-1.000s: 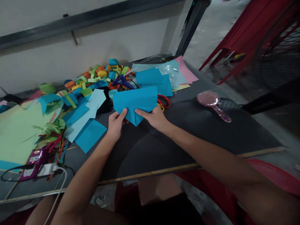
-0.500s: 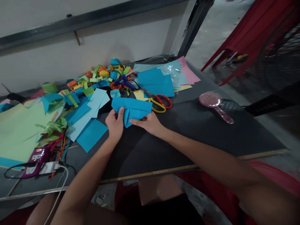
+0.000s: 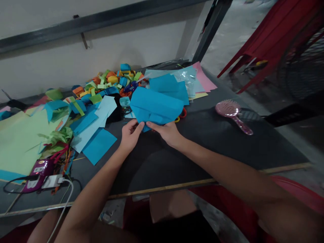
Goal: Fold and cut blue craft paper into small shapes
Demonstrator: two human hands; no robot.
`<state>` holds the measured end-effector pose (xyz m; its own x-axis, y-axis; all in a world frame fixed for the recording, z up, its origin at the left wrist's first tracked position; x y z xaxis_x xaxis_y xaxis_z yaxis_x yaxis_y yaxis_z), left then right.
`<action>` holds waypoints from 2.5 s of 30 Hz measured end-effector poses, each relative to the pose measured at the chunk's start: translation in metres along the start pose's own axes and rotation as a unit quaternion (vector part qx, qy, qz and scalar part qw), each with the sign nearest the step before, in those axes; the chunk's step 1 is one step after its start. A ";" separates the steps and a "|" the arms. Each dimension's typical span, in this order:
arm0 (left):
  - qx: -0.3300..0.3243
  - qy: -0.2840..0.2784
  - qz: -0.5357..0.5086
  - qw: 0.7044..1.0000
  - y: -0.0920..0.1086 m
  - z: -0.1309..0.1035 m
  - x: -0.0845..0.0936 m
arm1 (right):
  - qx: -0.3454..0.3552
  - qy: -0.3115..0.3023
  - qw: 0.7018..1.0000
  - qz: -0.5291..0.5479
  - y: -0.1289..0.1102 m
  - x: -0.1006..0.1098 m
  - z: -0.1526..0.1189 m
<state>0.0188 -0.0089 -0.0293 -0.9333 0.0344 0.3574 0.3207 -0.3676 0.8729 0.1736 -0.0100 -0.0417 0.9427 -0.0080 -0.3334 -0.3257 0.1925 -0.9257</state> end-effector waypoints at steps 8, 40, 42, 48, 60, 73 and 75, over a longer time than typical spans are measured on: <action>0.050 -0.002 0.000 0.999 0.007 -0.001 -0.004 | 0.038 -0.003 0.999 0.001 -0.006 0.003 0.006; 0.138 -0.236 0.143 0.951 -0.036 0.031 0.066 | -0.007 -0.158 0.963 -0.220 -0.024 0.044 0.032; 0.076 -0.244 0.228 0.940 -0.036 0.031 0.071 | 0.034 -0.248 0.919 -0.306 -0.025 0.044 0.030; -0.037 -0.252 0.419 0.872 -0.021 0.024 0.063 | 0.198 -0.335 0.766 -0.512 -0.016 0.041 0.029; -0.157 -0.220 0.480 0.835 -0.030 0.020 0.044 | 0.357 -0.344 0.717 -0.490 -0.022 0.014 0.004; -0.164 -0.232 0.395 0.874 -0.030 0.018 0.034 | 0.135 -0.517 0.743 -0.403 -0.018 0.024 0.010; -0.173 -0.250 0.374 0.876 -0.031 0.021 0.039 | 0.110 -0.521 0.755 -0.384 -0.022 0.027 0.014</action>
<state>-0.0239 0.0230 -0.0358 -0.2677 0.0343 0.9629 0.6644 -0.7172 0.2103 0.2076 -0.0009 -0.0277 0.4303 0.5536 0.7130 0.2566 0.6823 -0.6846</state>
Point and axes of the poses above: each hand's wrist, its own z-axis towards the middle knuckle, its own x-axis out of the back of the hand, y = z × x, the point moved 1 cm from there along z, towards the middle knuckle, and after that the axes turned 9 degrees about z, right-handed, at the moved point
